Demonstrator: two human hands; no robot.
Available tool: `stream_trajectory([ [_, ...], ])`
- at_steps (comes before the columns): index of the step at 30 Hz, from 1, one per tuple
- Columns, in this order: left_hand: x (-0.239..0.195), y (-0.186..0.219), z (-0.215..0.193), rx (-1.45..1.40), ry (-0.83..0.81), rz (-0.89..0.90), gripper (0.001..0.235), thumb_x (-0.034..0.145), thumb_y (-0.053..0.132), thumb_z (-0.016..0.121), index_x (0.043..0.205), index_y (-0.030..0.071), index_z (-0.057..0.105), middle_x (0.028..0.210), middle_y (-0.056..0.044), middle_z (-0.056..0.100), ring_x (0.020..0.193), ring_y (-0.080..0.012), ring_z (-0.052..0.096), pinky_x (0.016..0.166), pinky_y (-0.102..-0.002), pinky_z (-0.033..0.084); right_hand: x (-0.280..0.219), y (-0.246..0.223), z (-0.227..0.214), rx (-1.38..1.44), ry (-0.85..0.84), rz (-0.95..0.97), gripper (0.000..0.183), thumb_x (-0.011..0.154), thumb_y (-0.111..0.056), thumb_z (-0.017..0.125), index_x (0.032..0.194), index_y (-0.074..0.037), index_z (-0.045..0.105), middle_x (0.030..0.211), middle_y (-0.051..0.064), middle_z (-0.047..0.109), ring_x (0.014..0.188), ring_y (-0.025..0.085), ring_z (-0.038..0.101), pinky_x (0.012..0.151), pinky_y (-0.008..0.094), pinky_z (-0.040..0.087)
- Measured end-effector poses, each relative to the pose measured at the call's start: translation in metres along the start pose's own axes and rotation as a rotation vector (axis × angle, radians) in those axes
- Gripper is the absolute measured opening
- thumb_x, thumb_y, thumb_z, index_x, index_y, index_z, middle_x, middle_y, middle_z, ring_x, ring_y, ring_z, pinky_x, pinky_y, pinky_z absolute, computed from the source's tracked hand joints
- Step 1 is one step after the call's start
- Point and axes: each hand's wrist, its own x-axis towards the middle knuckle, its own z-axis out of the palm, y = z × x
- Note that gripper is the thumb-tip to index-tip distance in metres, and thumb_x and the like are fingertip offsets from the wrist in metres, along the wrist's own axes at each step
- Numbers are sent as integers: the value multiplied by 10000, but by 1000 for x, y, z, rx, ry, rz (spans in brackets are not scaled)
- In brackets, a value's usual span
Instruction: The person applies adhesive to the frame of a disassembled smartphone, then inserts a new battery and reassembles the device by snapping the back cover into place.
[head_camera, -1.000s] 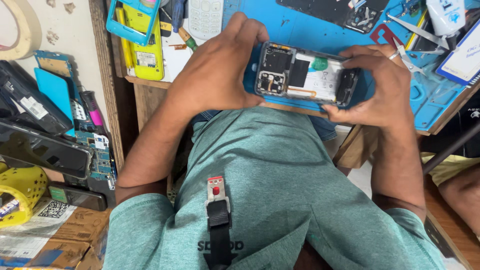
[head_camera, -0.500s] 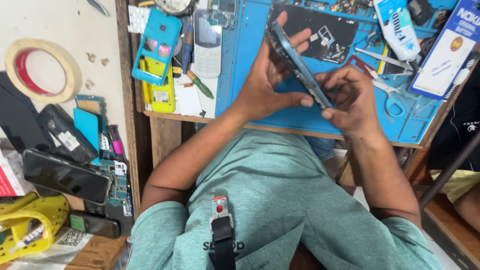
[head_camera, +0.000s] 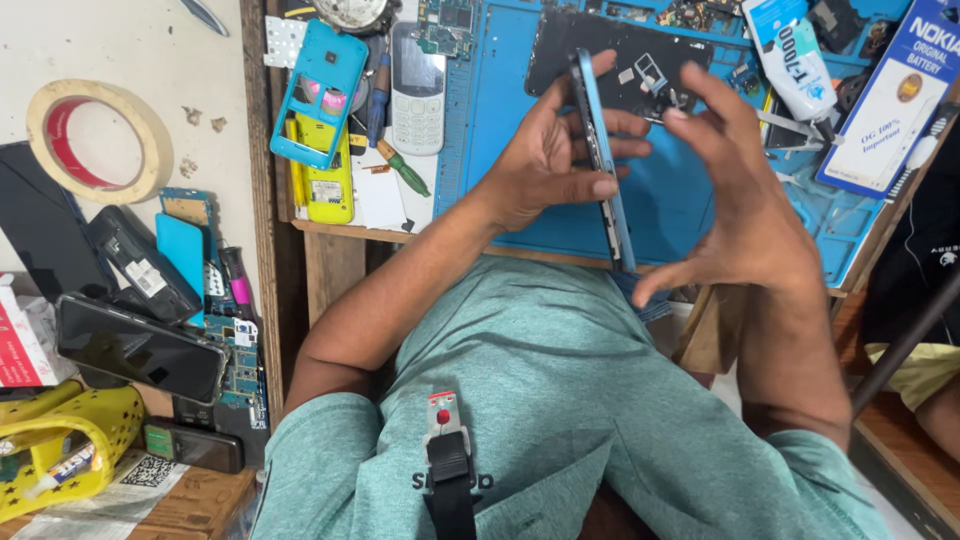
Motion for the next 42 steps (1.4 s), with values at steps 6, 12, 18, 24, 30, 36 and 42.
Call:
stream_trajectory([
  [6,-3,-13,-2,33,-102,-34,1199,872,17,940,1689,171,76,1438,-187,548,1359,-303,620,1202,-476,560,24,10,19,132,-154,-165,1699,375,-668,970,1658,-334,-94,1705,235,-22,1618,477,50,1323,639,249],
  [12,-6,-13,-9,2,-154,-62,1295,845,8,954,1682,216,-12,1490,-163,540,1337,-271,635,1156,-450,577,25,18,28,152,-146,-208,1756,357,-765,927,1646,-315,-175,1688,225,-41,1606,462,9,1336,667,154],
  [18,-4,-12,-5,51,-140,-106,1288,858,39,962,1702,226,6,1423,-162,565,1259,-237,655,1057,-406,619,23,21,33,127,-141,-191,1776,334,-810,903,1655,-301,-168,1691,243,-98,1615,462,-26,1348,671,144],
  [24,-4,-10,-7,62,-136,-93,1266,864,73,966,1686,211,13,1473,-159,569,1284,-241,654,1089,-403,604,20,24,35,151,-99,-170,1769,338,-756,946,1667,-262,-111,1720,212,8,1642,417,72,1335,619,198],
  [30,-4,-11,-7,87,-136,-82,1282,873,92,965,1699,209,-8,1456,-193,577,1336,-275,649,1159,-449,593,16,27,41,166,-91,-147,1805,308,-767,940,1670,-216,-108,1723,226,6,1644,422,69,1327,594,218],
  [36,-4,-11,-6,93,-127,-95,1289,866,82,959,1692,190,-25,1450,-199,581,1361,-285,644,1171,-462,605,16,29,41,143,-92,-158,1796,311,-783,926,1670,-228,-109,1719,229,13,1643,420,69,1325,608,192],
  [42,-3,-14,-8,160,-105,-75,1297,857,75,960,1691,183,-28,1428,-177,595,1322,-262,666,1113,-432,627,18,28,41,124,-120,-166,1782,323,-792,905,1664,-235,-128,1707,256,2,1628,455,67,1346,631,193],
])
